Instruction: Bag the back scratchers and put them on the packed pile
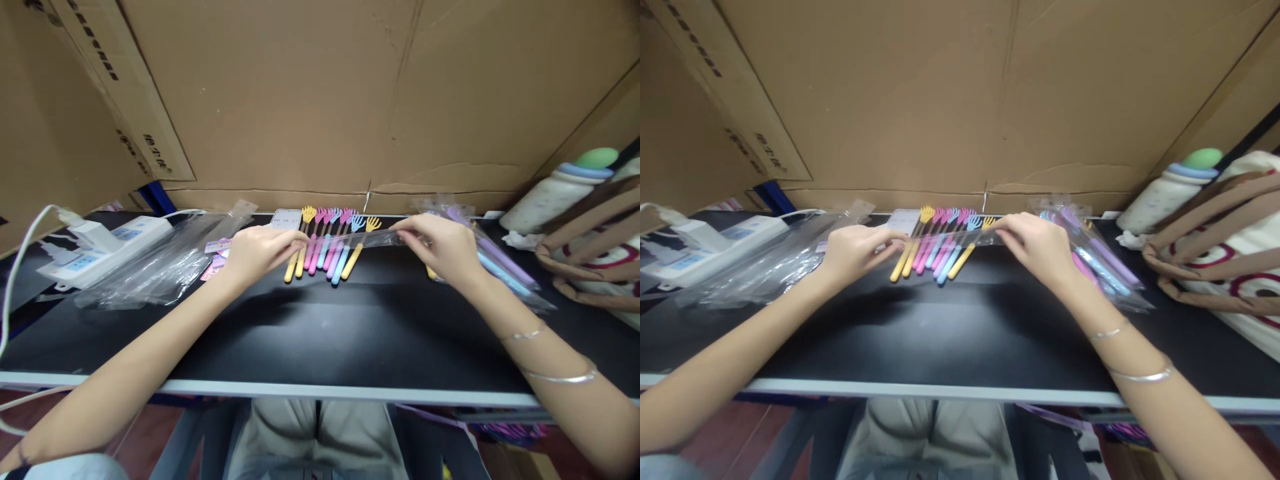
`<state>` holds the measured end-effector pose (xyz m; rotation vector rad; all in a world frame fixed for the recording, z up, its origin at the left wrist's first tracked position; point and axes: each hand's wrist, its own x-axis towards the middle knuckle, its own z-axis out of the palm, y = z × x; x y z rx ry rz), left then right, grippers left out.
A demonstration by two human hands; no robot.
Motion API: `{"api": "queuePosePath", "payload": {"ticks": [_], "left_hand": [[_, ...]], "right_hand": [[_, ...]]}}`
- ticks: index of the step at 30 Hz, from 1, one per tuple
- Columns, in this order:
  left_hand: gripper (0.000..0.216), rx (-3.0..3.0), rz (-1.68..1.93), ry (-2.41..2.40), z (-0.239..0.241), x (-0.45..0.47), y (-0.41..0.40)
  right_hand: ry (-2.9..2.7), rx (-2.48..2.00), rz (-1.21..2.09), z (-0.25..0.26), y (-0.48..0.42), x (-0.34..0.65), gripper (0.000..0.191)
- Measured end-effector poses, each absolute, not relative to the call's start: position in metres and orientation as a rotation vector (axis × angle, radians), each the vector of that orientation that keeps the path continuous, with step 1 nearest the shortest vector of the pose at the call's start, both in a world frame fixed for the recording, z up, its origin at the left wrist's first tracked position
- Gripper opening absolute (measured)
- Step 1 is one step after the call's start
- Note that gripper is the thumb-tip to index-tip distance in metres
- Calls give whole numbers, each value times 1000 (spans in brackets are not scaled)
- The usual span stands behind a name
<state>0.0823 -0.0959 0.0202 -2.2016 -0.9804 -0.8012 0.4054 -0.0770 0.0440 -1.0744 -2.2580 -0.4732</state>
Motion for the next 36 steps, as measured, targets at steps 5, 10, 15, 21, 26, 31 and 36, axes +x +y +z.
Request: {"api": "queuePosePath", "payload": {"ticks": [5, 10, 15, 21, 26, 31, 36], "left_hand": [[27, -2209, -784, -1076, 22, 77, -95], [23, -2344, -851, -1183, 24, 74, -94], [18, -2535, -1085, -1358, 24, 73, -89], [25, -2650, -1498, -1470, 16, 71, -80], [30, -2696, -1788, -1582, 15, 69, -75], [35, -2586, -2058, -1764, 20, 68, -75], [33, -2423, -2274, -1821, 26, 62, -75]], "right_hand": [[-2163, -1216, -395, 51, -66, 423, 20], [-2114, -1253, -298, 53, -59, 435, 18], [-2093, -1224, -173, 50, -54, 439, 18], [-2042, -1228, 119, 47, -51, 437, 20], [-2030, -1224, 525, 48, -50, 439, 29], [-2069, -1245, 805, 53, -54, 441, 35], [-2153, -1252, 995, 54, -54, 442, 38]]}}
